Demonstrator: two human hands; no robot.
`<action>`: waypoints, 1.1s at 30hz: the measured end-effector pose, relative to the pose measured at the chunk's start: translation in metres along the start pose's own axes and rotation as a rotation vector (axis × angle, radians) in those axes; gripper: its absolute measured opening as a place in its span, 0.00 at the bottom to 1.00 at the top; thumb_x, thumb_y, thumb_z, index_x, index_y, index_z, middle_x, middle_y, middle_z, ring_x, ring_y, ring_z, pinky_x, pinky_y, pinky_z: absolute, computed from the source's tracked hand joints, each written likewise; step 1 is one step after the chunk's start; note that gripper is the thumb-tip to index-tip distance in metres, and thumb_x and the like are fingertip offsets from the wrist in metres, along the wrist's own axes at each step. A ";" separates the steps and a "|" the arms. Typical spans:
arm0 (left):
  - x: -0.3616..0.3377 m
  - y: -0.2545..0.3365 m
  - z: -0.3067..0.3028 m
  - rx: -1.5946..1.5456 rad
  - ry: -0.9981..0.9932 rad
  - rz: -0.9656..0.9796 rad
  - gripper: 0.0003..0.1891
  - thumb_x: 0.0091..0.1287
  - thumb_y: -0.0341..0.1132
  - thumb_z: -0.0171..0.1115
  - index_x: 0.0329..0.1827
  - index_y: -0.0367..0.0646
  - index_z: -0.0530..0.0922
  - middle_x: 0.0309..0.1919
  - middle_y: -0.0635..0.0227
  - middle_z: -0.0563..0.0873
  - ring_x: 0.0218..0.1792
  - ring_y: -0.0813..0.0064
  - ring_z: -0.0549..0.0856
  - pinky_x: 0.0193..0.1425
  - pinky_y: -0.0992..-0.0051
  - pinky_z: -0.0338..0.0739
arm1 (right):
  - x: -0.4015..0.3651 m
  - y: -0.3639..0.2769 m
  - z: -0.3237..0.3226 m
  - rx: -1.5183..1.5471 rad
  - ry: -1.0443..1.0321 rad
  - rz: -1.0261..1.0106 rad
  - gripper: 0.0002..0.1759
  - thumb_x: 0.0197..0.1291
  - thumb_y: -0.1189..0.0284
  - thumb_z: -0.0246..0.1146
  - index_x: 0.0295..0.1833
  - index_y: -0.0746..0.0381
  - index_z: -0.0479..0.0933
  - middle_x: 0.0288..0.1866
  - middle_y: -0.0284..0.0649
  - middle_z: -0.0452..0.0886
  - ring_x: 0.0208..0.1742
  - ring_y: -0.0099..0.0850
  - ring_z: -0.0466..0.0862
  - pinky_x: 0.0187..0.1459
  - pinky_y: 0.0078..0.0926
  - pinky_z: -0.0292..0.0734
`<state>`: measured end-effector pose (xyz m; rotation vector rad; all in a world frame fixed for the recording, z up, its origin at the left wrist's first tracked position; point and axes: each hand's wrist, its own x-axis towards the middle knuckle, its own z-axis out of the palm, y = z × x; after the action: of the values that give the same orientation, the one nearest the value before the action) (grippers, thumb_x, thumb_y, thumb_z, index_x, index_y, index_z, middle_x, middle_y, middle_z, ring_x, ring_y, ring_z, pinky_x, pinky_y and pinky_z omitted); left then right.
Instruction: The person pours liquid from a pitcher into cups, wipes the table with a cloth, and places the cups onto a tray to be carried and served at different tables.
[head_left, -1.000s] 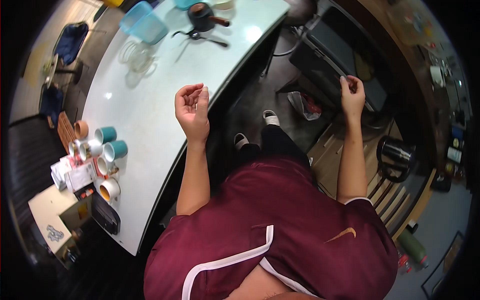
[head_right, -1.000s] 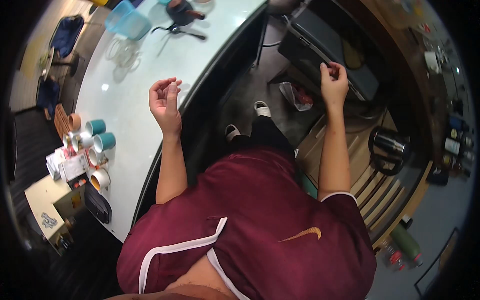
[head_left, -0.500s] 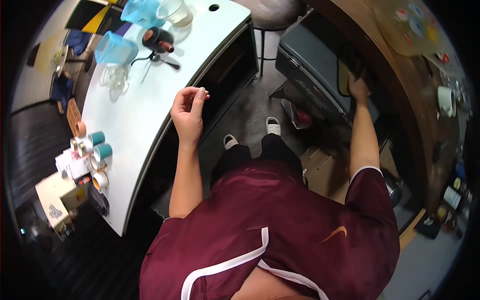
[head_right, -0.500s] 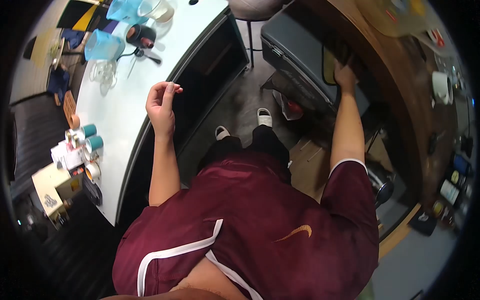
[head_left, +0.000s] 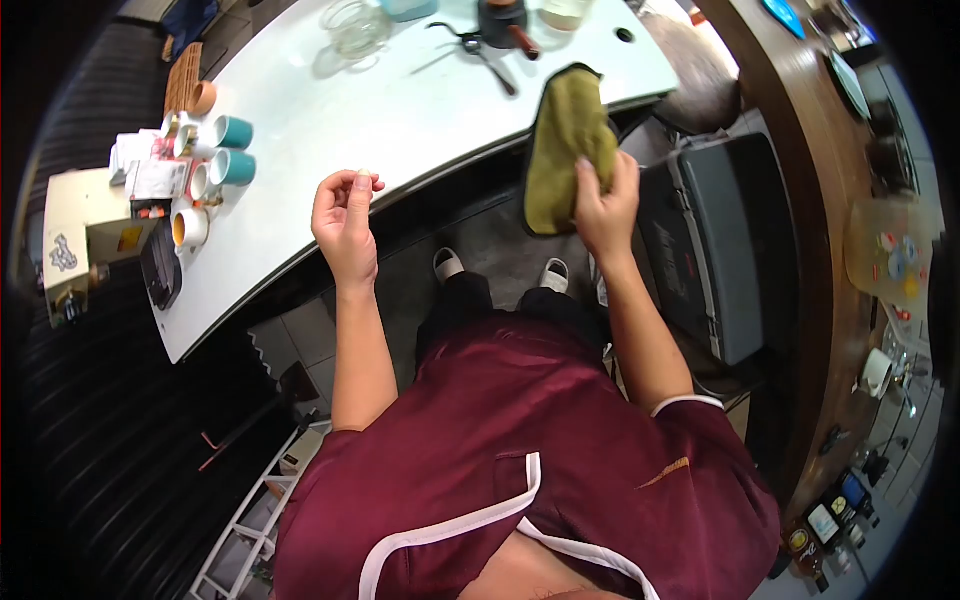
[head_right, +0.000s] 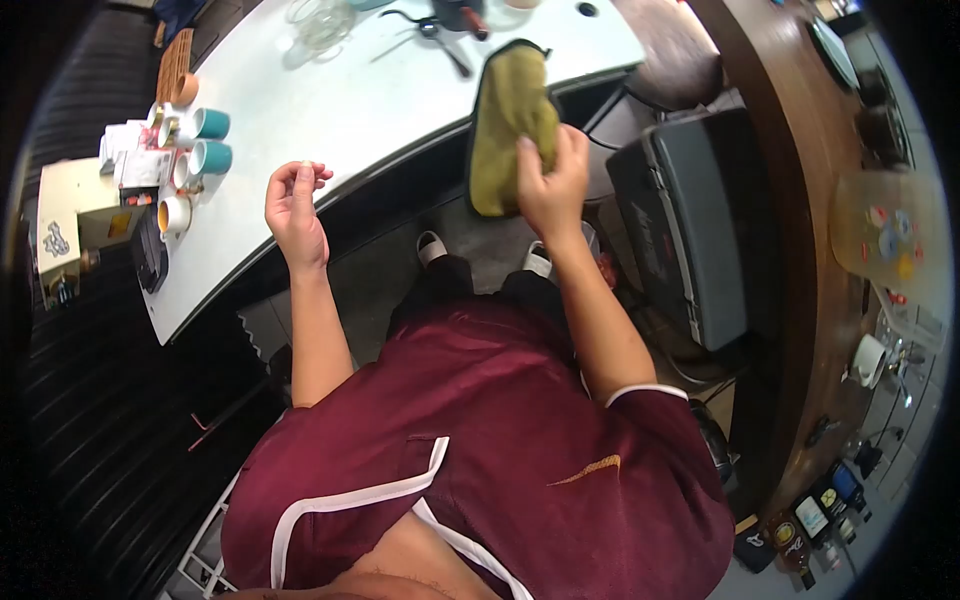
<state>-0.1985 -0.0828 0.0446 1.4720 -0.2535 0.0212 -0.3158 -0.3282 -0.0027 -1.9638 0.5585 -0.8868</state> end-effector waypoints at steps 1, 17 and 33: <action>0.004 -0.001 -0.016 -0.001 0.015 0.005 0.04 0.67 0.28 0.59 0.41 0.36 0.76 0.34 0.65 0.83 0.36 0.77 0.81 0.47 0.77 0.76 | 0.005 -0.010 0.027 -0.050 -0.039 -0.079 0.15 0.59 0.71 0.61 0.48 0.71 0.74 0.46 0.52 0.74 0.45 0.47 0.77 0.49 0.36 0.72; 0.080 -0.002 -0.236 0.004 0.137 -0.035 0.05 0.68 0.29 0.59 0.41 0.35 0.75 0.33 0.67 0.81 0.38 0.78 0.80 0.49 0.76 0.75 | 0.062 -0.040 0.284 -0.729 0.001 0.039 0.27 0.50 0.73 0.61 0.60 0.56 0.72 0.61 0.46 0.69 0.56 0.51 0.71 0.54 0.51 0.68; 0.093 -0.002 -0.224 -0.036 0.040 -0.074 0.04 0.68 0.28 0.59 0.41 0.36 0.75 0.33 0.67 0.81 0.38 0.79 0.80 0.48 0.77 0.74 | 0.053 -0.047 0.237 -0.948 -0.109 -0.242 0.21 0.51 0.69 0.64 0.52 0.61 0.74 0.48 0.46 0.72 0.49 0.46 0.77 0.40 0.40 0.79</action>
<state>-0.0727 0.1249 0.0422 1.4424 -0.1656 -0.0139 -0.0986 -0.2124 -0.0268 -2.9644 0.7719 -0.6991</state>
